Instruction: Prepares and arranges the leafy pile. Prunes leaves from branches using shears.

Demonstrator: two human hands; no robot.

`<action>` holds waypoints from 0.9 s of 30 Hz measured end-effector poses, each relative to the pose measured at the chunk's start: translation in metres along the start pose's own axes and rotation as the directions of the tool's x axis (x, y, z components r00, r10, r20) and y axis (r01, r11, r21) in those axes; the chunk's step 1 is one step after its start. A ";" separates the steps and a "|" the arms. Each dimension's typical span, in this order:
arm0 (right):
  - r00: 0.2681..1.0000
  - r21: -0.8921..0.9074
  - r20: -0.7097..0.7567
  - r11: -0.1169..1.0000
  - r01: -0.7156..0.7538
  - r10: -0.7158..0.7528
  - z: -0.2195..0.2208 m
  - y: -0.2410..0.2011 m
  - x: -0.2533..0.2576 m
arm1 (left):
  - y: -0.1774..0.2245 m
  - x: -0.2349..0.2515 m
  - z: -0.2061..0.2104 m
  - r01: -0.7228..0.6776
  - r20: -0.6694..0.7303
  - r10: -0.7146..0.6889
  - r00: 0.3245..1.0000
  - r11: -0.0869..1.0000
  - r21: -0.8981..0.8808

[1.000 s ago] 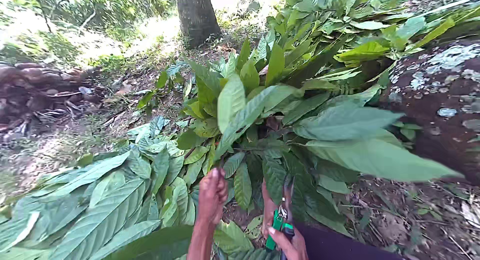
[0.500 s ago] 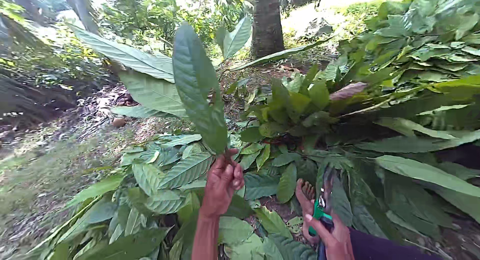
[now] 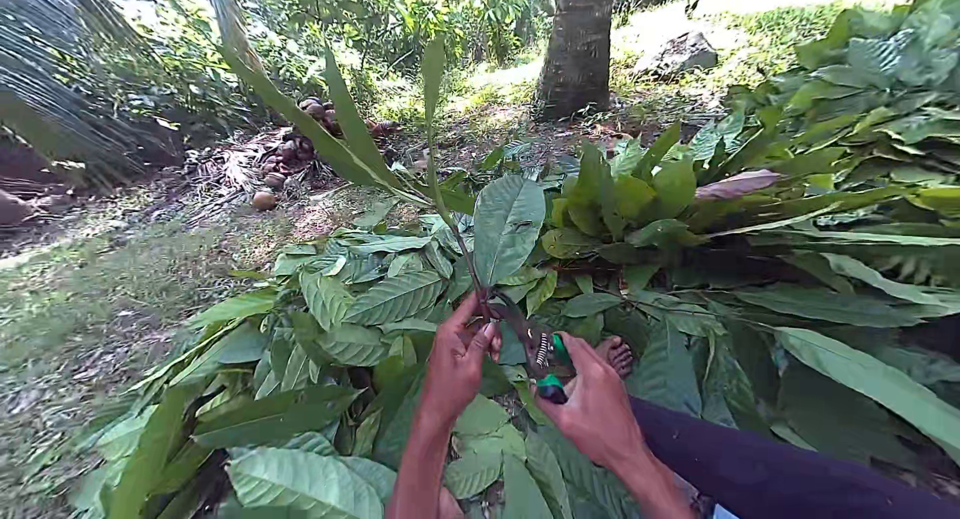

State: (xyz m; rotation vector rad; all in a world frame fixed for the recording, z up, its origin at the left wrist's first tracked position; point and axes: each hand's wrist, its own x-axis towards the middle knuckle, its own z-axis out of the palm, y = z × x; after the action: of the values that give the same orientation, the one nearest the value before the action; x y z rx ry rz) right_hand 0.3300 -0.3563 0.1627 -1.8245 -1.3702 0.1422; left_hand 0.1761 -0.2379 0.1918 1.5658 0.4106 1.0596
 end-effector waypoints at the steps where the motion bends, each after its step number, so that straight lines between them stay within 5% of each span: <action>1: 1.000 -0.004 0.004 1.000 0.012 -0.012 0.002 0.000 0.000 | 0.000 -0.003 -0.001 -0.003 0.005 0.003 1.000 1.000 0.001; 11: 0.945 -0.236 -0.207 0.951 0.202 -0.252 0.014 0.010 -0.002 | -0.002 -0.021 0.002 -0.030 -0.029 0.031 0.999 0.999 0.030; 14: 0.939 -0.183 -0.219 0.957 0.227 -0.265 0.010 0.016 -0.004 | -0.009 -0.029 -0.002 -0.052 -0.031 0.048 0.998 0.985 -0.163; 17: 0.978 -0.027 -0.077 0.981 0.194 -0.195 0.005 0.022 -0.016 | -0.029 -0.035 -0.012 0.151 0.019 -0.177 0.984 0.774 -0.615; 21: 0.994 -0.031 0.066 0.996 0.086 -0.084 0.008 0.042 -0.042 | -0.073 -0.015 -0.027 0.234 -0.065 -0.526 0.848 0.481 -0.845; 24: 0.989 -0.026 0.143 0.999 -0.029 0.033 0.006 0.055 -0.056 | -0.093 -0.014 -0.022 0.193 -0.232 -0.564 0.792 0.593 -0.782; 27: 0.985 -0.036 0.148 0.996 -0.082 0.087 0.005 0.062 -0.057 | -0.093 -0.030 -0.004 0.202 -0.232 -0.452 0.861 0.725 -0.659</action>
State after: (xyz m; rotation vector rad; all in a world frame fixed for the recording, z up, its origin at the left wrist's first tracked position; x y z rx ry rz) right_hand 0.3510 -0.4048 0.0971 -1.9302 -1.4038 0.3105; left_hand 0.1826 -0.2301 0.0951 0.6554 0.5218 1.0639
